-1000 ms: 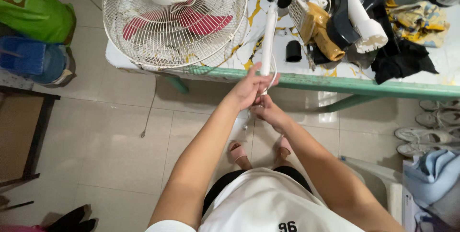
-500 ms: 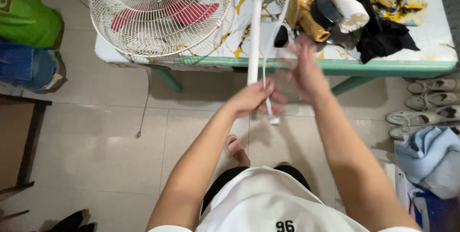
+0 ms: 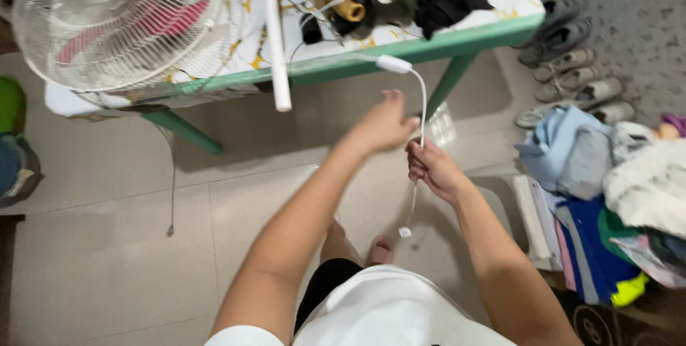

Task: The person disassembles a small handheld fan by removing its blades and separating the housing, then reassembles it. They also detach the front grille from a larger standing fan, remove the power cord, and place the components on a cluttered table.

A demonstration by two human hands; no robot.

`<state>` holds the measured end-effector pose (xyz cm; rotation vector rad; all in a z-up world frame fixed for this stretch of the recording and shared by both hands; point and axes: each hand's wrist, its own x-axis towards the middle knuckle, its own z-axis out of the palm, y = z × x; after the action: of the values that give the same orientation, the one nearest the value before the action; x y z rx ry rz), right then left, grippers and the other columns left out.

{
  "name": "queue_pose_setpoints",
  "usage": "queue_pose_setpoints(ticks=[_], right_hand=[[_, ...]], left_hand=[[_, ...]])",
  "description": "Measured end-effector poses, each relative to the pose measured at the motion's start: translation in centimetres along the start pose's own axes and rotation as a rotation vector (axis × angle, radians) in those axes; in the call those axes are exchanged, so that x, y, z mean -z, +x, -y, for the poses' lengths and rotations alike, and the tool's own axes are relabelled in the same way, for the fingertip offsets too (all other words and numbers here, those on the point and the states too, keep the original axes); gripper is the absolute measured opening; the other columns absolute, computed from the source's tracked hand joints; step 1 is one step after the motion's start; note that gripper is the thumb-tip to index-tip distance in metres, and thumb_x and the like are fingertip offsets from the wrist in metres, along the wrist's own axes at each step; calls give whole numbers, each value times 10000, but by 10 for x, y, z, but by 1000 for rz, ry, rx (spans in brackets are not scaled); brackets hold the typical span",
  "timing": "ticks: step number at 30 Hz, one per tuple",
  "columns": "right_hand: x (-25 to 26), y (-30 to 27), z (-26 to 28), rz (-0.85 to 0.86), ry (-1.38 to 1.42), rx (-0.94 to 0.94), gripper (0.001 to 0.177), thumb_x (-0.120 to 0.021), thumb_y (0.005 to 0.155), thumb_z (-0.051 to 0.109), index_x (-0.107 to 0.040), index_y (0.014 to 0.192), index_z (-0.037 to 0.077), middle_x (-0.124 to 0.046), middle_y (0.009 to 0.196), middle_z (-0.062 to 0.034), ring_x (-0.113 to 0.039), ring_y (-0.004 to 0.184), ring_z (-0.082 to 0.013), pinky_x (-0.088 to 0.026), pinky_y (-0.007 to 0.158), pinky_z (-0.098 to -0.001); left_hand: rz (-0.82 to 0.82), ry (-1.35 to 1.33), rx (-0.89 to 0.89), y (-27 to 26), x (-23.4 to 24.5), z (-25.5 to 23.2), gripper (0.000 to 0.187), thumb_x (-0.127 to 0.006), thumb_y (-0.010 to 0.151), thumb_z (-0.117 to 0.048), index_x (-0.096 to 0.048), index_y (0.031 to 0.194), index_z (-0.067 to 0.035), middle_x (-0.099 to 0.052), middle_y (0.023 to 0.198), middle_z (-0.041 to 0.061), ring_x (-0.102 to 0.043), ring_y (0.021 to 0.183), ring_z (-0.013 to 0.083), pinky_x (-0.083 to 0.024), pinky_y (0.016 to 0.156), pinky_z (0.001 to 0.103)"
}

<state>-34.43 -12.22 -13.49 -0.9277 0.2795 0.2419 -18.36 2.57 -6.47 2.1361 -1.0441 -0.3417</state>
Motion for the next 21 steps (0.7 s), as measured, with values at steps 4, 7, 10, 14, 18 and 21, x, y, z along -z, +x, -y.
queue_pose_setpoints(ticks=[4, 7, 10, 14, 18, 21], right_hand=[[-3, -51, 31, -58, -220, -42, 89, -554, 980, 128, -607, 1029, 76, -599, 826, 2, -510, 683, -124, -437, 657, -301], [-2, -93, 61, 51, -287, -22, 131, -595, 1012, 177, -626, 1041, 53, -606, 817, -14, -574, 737, -140, -495, 717, -315], [-1, -126, 67, 20, -428, 18, 218, -613, 1031, 226, -698, 1070, 30, -607, 812, -8, -570, 767, -116, -497, 762, -292], [1, -137, 58, 6, -680, 22, 275, -613, 1001, 268, -732, 983, 21, -694, 856, -21, -602, 787, -115, -507, 789, -281], [-3, -123, 56, -28, -938, -29, 412, -534, 1035, 351, -739, 937, 6, -703, 801, -31, -624, 817, -89, -496, 830, -255], [-13, -108, 60, -87, -1168, -100, 402, -519, 1000, 388, -750, 937, 65, -708, 701, 13, -613, 718, -98, -497, 746, -292]], left_hand=[[71, 222, -457, -35, -42, -76, 625, -743, 607, -269, -697, 1224, -179, -681, 1227, 99, -441, 1369, 461, -219, 1108, 709], [303, 161, -15, -38, -19, -100, 245, -633, 1026, -316, -742, 1153, -137, -709, 1212, 90, -628, 1183, 357, -499, 1023, 451], [277, 146, -125, -37, 6, -96, 293, -616, 1089, -325, -781, 1008, -97, -732, 1020, 112, -687, 1018, 293, -532, 896, 437], [-328, -458, -168, -18, 32, -58, 285, -584, 985, -276, -700, 1123, -55, -724, 932, 33, -695, 861, 175, -550, 801, 339], [-609, -658, 219, -21, 43, 2, 490, -503, 1093, -501, -624, 894, -70, -524, 744, -34, -459, 661, 80, -388, 594, 262], [-678, -1092, 416, -38, 39, 39, 456, -501, 1056, -529, -573, 876, -115, -392, 674, -54, -336, 549, 66, -279, 478, 251]])
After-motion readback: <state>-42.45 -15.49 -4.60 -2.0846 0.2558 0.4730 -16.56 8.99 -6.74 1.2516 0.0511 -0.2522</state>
